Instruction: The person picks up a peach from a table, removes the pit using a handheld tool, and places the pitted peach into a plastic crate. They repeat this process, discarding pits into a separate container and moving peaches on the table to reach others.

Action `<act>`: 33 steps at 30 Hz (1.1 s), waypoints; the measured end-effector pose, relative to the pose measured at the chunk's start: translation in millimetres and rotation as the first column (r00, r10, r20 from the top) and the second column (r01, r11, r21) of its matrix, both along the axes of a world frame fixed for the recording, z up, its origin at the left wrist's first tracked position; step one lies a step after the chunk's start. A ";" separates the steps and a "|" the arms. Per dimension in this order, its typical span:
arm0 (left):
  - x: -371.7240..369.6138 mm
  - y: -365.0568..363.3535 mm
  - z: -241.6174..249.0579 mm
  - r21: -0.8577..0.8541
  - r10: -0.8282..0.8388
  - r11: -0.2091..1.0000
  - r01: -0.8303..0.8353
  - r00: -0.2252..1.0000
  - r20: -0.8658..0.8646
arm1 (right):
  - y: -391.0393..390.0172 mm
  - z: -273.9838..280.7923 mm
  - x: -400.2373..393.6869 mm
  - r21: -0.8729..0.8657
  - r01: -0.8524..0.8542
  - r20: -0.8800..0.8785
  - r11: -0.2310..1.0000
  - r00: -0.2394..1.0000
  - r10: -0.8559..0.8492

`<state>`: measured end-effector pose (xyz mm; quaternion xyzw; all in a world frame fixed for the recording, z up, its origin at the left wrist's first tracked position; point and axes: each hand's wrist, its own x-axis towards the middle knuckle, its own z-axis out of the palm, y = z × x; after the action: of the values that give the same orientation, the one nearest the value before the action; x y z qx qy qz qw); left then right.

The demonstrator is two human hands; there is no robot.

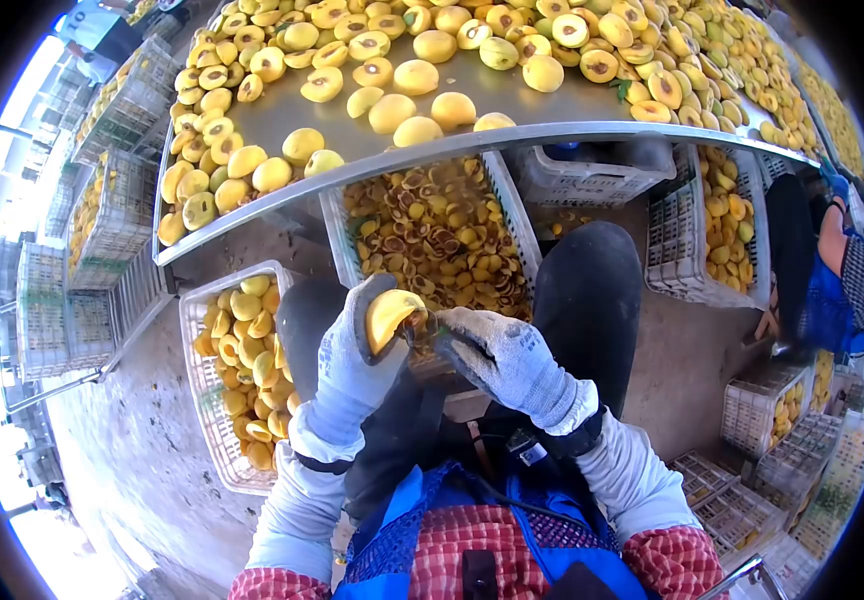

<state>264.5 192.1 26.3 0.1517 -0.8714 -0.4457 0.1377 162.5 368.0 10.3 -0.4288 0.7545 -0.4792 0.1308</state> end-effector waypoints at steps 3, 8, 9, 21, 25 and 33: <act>2.9 -0.2 -0.7 0.019 0.017 1.000 -0.017 1.000 0.008 | 2.1 10.8 -3.2 0.012 -0.009 -0.043 1.000 0.999 0.009; 9.2 2.9 -11.7 0.234 -0.010 0.972 0.007 1.000 0.012 | 4.0 10.9 -5.3 0.044 -0.014 -0.056 0.999 0.998 0.016; 9.6 3.0 -12.6 0.260 -0.012 0.966 0.011 1.000 0.001 | 3.0 10.1 -5.2 0.047 -0.010 -0.066 0.999 0.998 0.013; 7.1 21.2 -10.7 -0.388 0.051 0.921 -0.029 0.998 0.047 | 0.5 10.7 -3.6 0.467 0.101 -0.329 0.878 0.942 0.067; 10.4 21.5 -1.0 -0.369 0.158 0.916 -0.160 0.987 -0.035 | 0.5 -14.4 -24.3 0.633 0.343 -0.478 0.694 0.878 0.001; 24.2 -17.6 -3.4 0.866 -0.053 0.475 -0.159 0.977 0.208 | 0.4 30.8 -29.8 0.209 -0.143 -0.384 0.967 0.898 0.216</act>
<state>288.7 174.4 22.8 0.2731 -0.5244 -0.8057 -0.0364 132.7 368.4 41.1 -0.5732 0.7615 -0.2978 0.0535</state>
